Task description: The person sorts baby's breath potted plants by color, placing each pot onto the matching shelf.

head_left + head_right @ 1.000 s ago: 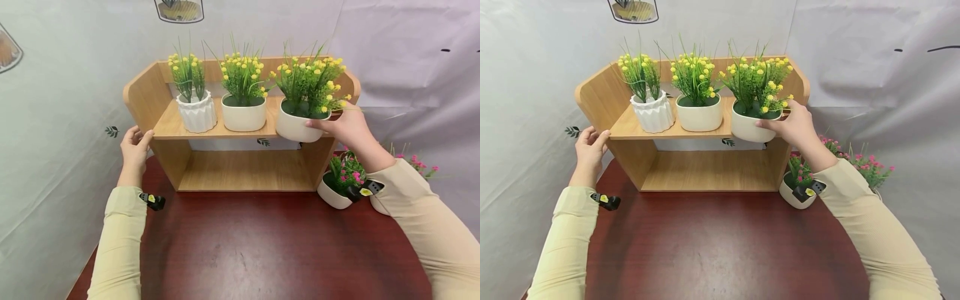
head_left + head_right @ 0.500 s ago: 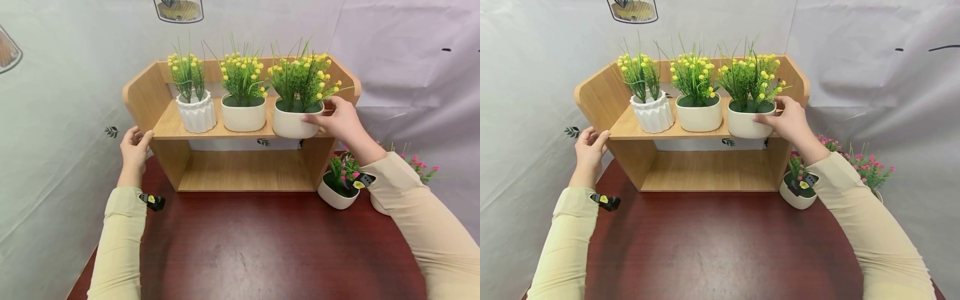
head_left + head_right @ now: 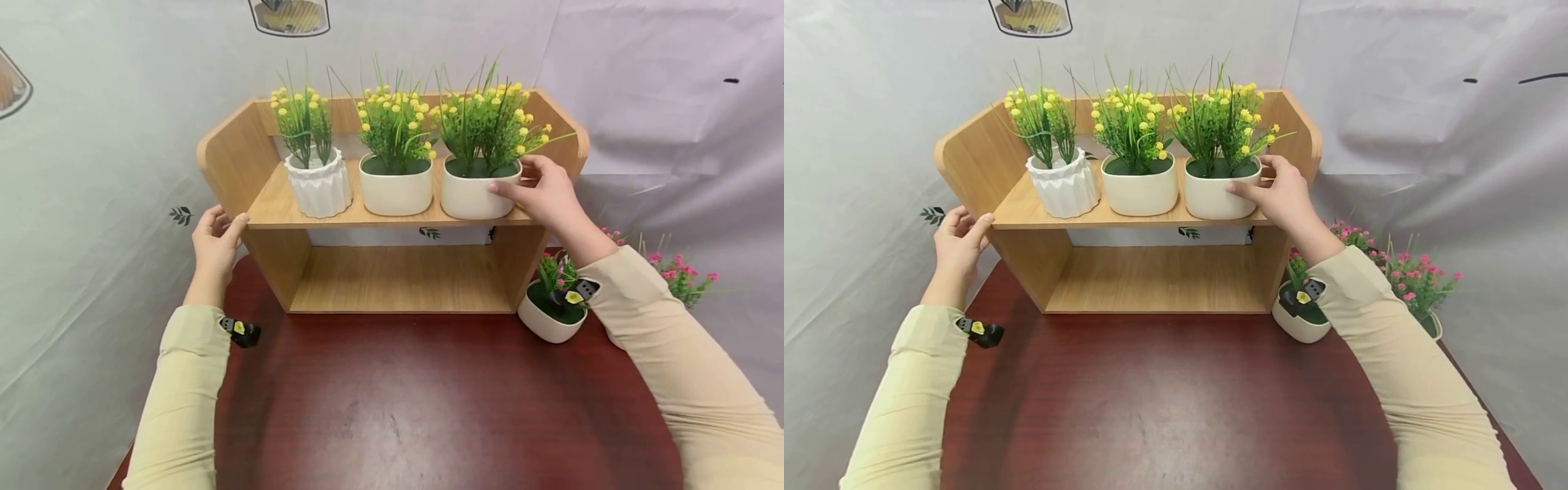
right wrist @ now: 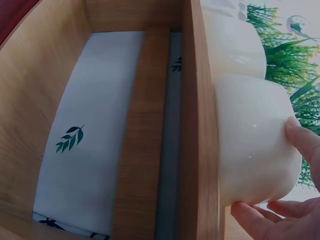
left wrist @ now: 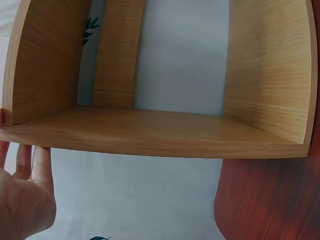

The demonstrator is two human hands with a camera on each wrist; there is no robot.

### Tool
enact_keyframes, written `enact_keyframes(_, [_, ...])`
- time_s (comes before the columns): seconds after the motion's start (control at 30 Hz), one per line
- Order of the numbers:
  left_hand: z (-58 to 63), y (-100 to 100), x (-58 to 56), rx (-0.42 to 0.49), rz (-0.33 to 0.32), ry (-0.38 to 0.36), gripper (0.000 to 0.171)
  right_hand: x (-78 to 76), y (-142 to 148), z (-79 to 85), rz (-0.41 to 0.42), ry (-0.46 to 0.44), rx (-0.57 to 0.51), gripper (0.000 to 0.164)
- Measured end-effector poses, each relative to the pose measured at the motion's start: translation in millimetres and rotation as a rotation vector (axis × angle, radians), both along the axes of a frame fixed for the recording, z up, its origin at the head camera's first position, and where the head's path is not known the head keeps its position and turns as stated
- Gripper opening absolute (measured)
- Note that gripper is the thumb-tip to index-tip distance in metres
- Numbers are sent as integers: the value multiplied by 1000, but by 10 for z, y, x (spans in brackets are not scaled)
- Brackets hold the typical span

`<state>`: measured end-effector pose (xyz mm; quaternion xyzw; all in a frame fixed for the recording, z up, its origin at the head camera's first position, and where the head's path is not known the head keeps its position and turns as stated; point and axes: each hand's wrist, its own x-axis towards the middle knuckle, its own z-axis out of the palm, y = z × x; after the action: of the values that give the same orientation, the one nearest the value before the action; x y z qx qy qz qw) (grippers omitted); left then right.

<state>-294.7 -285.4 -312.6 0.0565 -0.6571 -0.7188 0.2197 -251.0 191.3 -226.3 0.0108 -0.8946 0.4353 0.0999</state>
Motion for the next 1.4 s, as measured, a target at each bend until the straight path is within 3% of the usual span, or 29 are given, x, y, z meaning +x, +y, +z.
enact_keyframes(0.23, [13,-14,-25,-1,-33,11,31,-47,7,-42,-9,16,-8,87])
enact_keyframes(0.5, [25,-54,-10,-83,16,-20,34,-100,-60,-111,-29,39,-28,81])
enact_keyframes(0.67, [40,-41,-18,-73,4,-13,37,-77,-91,-140,-42,95,-32,74])
enact_keyframes(0.83, [33,-49,-19,-60,-54,11,39,38,-89,-215,-32,193,-68,69])
enact_keyframes(1.1, [43,-56,-31,-50,-66,28,40,297,-51,-391,-51,330,-106,61])
enact_keyframes(1.4, [12,-44,-13,-59,-55,-34,44,577,46,-636,-84,402,-144,56])
